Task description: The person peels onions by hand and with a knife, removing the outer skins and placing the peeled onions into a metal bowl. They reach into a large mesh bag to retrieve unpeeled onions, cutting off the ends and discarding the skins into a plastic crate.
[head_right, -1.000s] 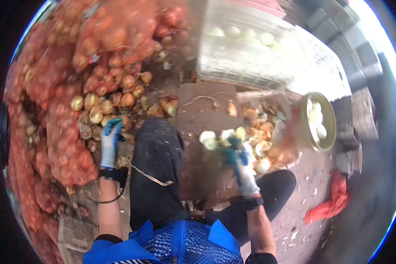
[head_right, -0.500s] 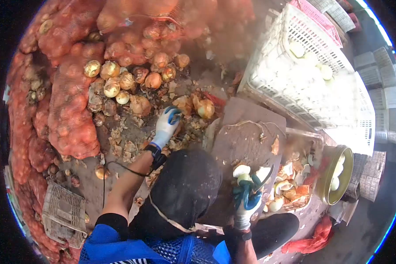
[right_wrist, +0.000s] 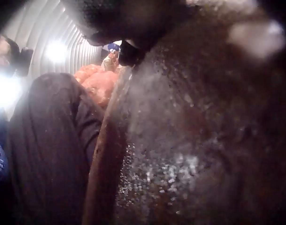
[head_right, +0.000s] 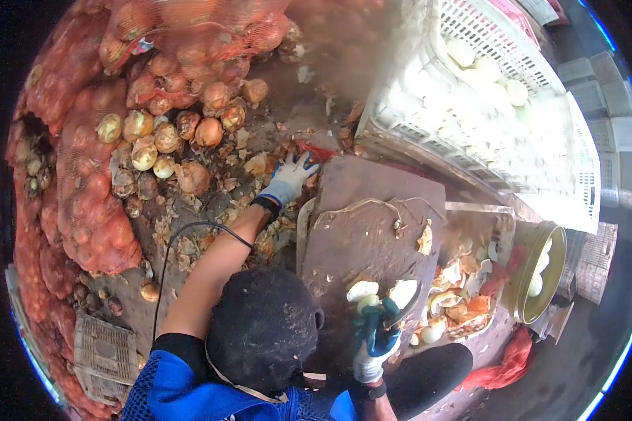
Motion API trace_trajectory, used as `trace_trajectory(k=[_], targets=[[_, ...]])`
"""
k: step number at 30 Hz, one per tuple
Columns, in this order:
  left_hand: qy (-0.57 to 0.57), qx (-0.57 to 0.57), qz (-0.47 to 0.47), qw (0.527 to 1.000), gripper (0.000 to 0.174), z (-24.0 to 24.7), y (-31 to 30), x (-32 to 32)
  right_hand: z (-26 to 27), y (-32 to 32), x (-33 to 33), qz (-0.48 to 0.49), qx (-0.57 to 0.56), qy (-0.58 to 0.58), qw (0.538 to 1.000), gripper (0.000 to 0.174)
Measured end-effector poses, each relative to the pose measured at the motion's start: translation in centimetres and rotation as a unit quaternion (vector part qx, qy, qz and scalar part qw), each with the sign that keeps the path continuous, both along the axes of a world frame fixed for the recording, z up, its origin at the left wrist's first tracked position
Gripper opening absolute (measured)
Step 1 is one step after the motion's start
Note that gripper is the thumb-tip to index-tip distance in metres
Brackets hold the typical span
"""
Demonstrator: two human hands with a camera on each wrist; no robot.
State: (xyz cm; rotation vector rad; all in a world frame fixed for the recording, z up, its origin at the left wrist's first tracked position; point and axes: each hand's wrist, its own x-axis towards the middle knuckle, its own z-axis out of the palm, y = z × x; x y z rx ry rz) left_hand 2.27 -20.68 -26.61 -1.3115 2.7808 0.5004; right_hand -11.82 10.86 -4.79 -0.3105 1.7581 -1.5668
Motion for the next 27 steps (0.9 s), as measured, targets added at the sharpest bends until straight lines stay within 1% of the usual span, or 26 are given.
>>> trace_trajectory(k=[3, 4, 6, 7, 9, 10, 12, 13, 14, 15, 16, 17, 18, 19, 20, 21, 23, 25, 26, 27], targets=[[-0.027, 0.124, 0.061, 0.99, 0.074, 0.3, -0.2, 0.0, 0.2, 0.0, 0.1, 0.004, -0.013, -0.016, 1.0, 0.038], [-0.03, 0.129, 0.066, 0.989, 0.074, 0.7, 0.4, 0.6, 0.2, 0.1, 0.0, 0.005, -0.018, -0.021, 1.0, 0.038], [-0.034, 0.134, 0.075, 0.988, 0.076, 1.7, 2.6, 2.5, -1.3, 1.3, -0.7, -0.001, -0.006, -0.053, 0.999, 0.038], [-0.038, 0.127, 0.071, 0.989, 0.078, 1.2, 3.7, 3.8, -1.7, 1.8, -0.8, -0.004, -0.001, -0.069, 0.998, 0.038], [-0.028, 0.152, 0.085, 0.984, 0.078, 1.6, 6.8, 6.9, 0.3, 0.2, 0.1, -0.002, -0.003, -0.046, 0.999, 0.038], [-0.019, 0.168, 0.119, 0.978, 0.077, 2.5, 8.0, 7.8, 1.0, -0.5, 0.4, -0.001, -0.006, -0.033, 0.999, 0.039], [0.001, 0.201, 0.189, 0.961, 0.075, 4.5, 10.5, 9.9, 0.9, -0.4, 0.4, -0.01, -0.033, -0.064, 0.997, 0.039], [0.106, 0.265, 0.231, 0.93, 0.074, 0.7, 11.1, 12.1, 0.7, -0.5, 0.3, -0.014, -0.049, -0.079, 0.996, 0.039], [0.217, 0.328, 0.273, 0.878, 0.074, -3.1, 11.8, 14.4, 0.5, -0.5, 0.3, 0.015, -0.03, -0.034, 0.999, 0.038], [0.316, 0.379, 0.307, 0.814, 0.073, -6.7, 12.4, 16.5, 0.1, -0.3, 0.1, 0.025, -0.031, -0.02, 0.999, 0.038], [0.359, 0.363, 0.401, 0.76, 0.067, -0.9, 12.6, 15.9, -0.4, 0.0, -0.2, 0.036, -0.03, -0.006, 0.999, 0.038], [0.427, 0.387, 0.438, 0.69, 0.064, 2.1, 12.7, 16.4, -0.9, 0.4, -0.3, 0.047, -0.029, 0.008, 0.998, 0.038], [0.492, 0.406, 0.468, 0.612, 0.062, 4.1, 12.6, 16.9, -0.9, 0.2, -0.3, 0.047, -0.05, -0.008, 0.998, 0.039], [0.551, 0.421, 0.49, 0.528, 0.06, 5.3, 12.3, 17.5, -1.2, 0.3, -0.4, 0.052, -0.051, 0.008, 0.997, 0.037], [0.584, 0.429, 0.439, 0.532, 0.054, 6.4, 11.5, 18.6, -1.6, 0.2, -0.5, 0.056, -0.054, 0.024, 0.997, 0.034], [0.613, 0.443, 0.409, 0.51, 0.053, 8.6, 10.6, 18.7, -1.5, 0.1, -0.4, 0.058, -0.058, 0.039, 0.996, 0.032], [0.665, 0.471, 0.344, 0.466, 0.051, 14.6, 8.8, 18.4, 1.0, -0.7, 0.2, 0.08, -0.034, 0.035, 0.996, 0.04], [0.702, 0.442, 0.254, 0.496, 0.05, 18.3, 6.7, 18.0, 3.0, -1.2, 0.3, 0.102, -0.031, 0.025, 0.994, 0.045], [0.713, 0.448, 0.238, 0.485, 0.055, 22.9, 6.7, 16.7, 4.4, -1.3, 0.3, 0.099, -0.021, 0.006, 0.995, 0.037], [0.691, 0.41, 0.227, 0.55, 0.062, 24.6, 5.5, 16.5, 4.3, -1.2, 0.0, 0.115, -0.015, 0.04, 0.992, 0.037]])
